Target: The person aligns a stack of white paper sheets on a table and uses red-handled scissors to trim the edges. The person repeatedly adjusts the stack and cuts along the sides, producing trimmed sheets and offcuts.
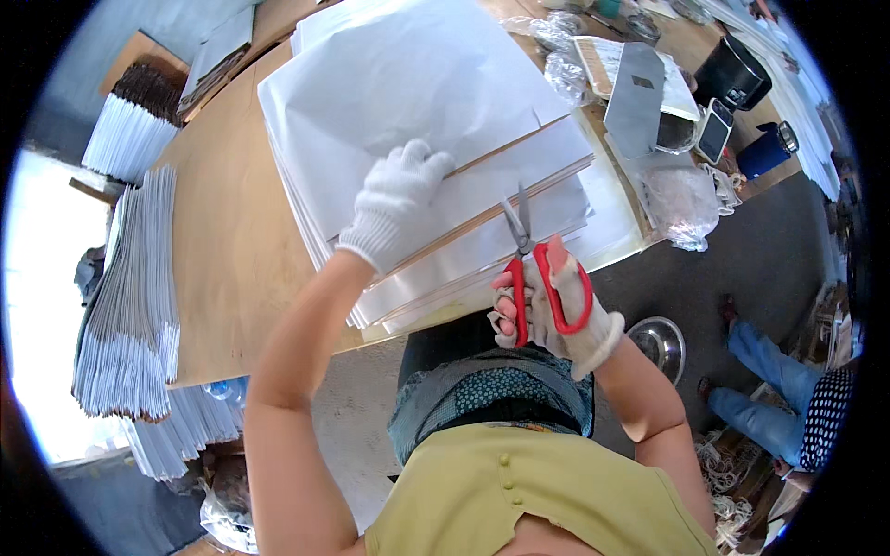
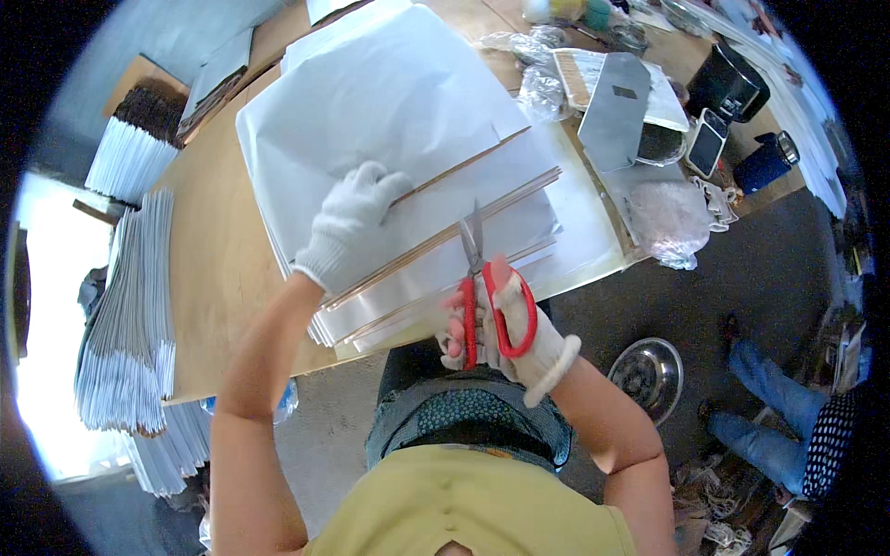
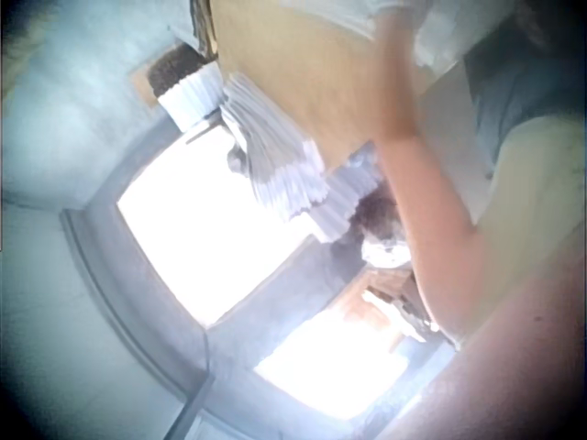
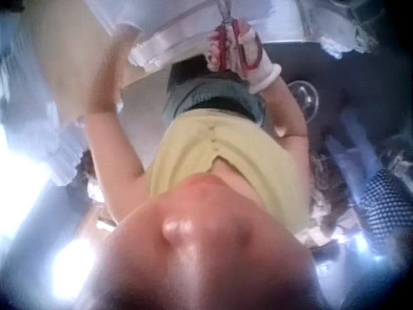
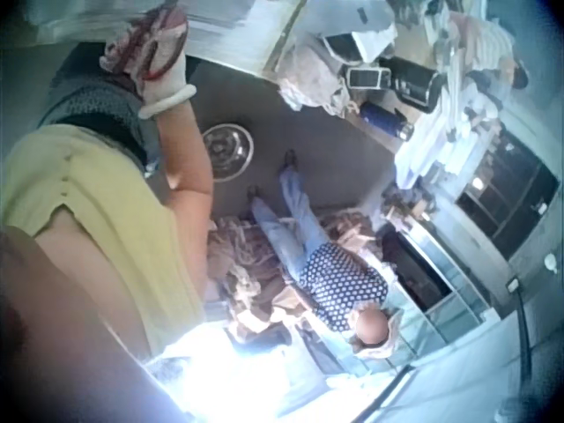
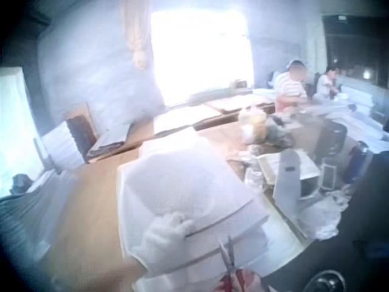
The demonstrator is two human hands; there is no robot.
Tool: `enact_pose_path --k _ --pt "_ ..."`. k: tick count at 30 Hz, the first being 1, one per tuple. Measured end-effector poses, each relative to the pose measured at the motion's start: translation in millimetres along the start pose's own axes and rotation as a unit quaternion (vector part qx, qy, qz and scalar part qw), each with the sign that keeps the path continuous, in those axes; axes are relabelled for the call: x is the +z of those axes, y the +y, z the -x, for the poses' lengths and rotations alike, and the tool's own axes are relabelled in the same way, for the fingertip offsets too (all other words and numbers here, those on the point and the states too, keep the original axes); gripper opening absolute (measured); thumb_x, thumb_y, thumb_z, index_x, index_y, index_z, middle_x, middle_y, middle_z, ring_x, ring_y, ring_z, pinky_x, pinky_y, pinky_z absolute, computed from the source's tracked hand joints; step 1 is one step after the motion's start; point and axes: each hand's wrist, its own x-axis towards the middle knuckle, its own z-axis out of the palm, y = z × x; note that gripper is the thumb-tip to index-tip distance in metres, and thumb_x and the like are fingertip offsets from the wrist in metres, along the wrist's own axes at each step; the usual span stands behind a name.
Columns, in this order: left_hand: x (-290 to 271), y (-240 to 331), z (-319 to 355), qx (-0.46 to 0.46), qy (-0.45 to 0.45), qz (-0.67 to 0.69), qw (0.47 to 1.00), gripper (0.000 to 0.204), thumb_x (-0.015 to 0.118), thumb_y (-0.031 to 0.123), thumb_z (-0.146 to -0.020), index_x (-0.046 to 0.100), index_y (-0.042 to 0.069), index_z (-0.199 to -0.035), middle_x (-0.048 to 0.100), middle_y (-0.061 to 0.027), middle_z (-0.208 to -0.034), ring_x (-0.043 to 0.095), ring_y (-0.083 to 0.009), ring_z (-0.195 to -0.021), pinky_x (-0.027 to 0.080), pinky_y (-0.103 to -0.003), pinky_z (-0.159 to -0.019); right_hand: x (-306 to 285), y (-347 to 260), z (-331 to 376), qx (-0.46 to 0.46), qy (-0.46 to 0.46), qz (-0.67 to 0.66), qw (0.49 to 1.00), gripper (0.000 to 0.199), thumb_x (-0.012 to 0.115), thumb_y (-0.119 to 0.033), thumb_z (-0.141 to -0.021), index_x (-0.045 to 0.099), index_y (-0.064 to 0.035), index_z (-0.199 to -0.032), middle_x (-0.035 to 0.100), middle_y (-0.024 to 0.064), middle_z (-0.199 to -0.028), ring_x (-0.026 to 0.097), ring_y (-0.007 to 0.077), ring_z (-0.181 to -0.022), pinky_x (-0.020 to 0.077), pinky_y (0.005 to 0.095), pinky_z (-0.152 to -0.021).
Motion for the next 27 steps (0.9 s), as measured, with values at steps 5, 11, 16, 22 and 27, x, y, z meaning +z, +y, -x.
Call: enact_pose_path --k 5,11,16,22,27 --pt "-11 49 1 -0.060 -0.055 0.037 0.996 0.032 0.069 0.025 -0.079 0.062 0.015 -0.109 0.058 -0.0089 -0.103 0.058 -0.0306 -0.097 0.049 -0.042 -0.084 -25 -12 -17 0.031 -0.054 0.035 0.997 0.088 0.035 -0.084 -0.081 0.054 -0.0005 -0.101 0.052 0.0073 -0.069 0.053 0.0218 -0.058 0.0452 0.0359 -0.056" --pt "0 41 3 -0.079 -0.001 0.089 0.993 0.022 0.063 0.022 -0.086 0.062 0.012 -0.106 0.059 -0.0115 -0.098 0.061 -0.0327 -0.091 0.050 -0.042 -0.079 -38 -10 13 0.016 -0.054 0.190 0.980 0.069 0.043 -0.068 -0.091 0.054 -0.0013 -0.104 0.054 0.0051 -0.068 0.055 0.0189 -0.058 0.0469 0.0300 -0.054" --pt "-7 31 4 -0.071 -0.031 0.140 0.987 0.016 0.056 0.021 -0.090 0.062 0.011 -0.100 0.059 -0.0115 -0.099 0.060 -0.0325 -0.094 0.050 -0.043 -0.081 -65 -52 0 -0.089 0.090 0.203 0.971 0.055 0.048 -0.058 -0.094 0.054 -0.0032 -0.093 0.052 0.0004 -0.057 0.046 0.0126 -0.043 0.0413 0.0271 -0.042" --pt "-30 15 1 -0.058 -0.125 0.238 0.961 0.028 0.060 0.020 -0.087 0.061 0.008 -0.112 0.060 -0.0157 -0.102 0.059 -0.0308 -0.101 0.046 -0.037 -0.090 -57 -8 -12 -0.092 0.028 0.089 0.991 0.021 0.062 -0.027 -0.090 0.055 -0.0065 -0.090 0.052 0.0020 -0.061 0.050 0.0159 -0.044 0.0427 0.0296 -0.041" --pt "-26 -10 -19 -0.060 -0.228 0.285 0.929 0.039 0.060 0.031 -0.088 0.061 0.007 -0.118 0.061 -0.0133 -0.118 0.058 -0.0283 -0.108 0.044 -0.035 -0.096 -12 79 -36 0.045 -0.102 0.165 0.980 0.041 0.055 -0.040 -0.097 0.053 -0.0005 -0.106 0.055 0.0047 -0.070 0.053 0.0125 -0.054 0.0462 0.0274 -0.052"
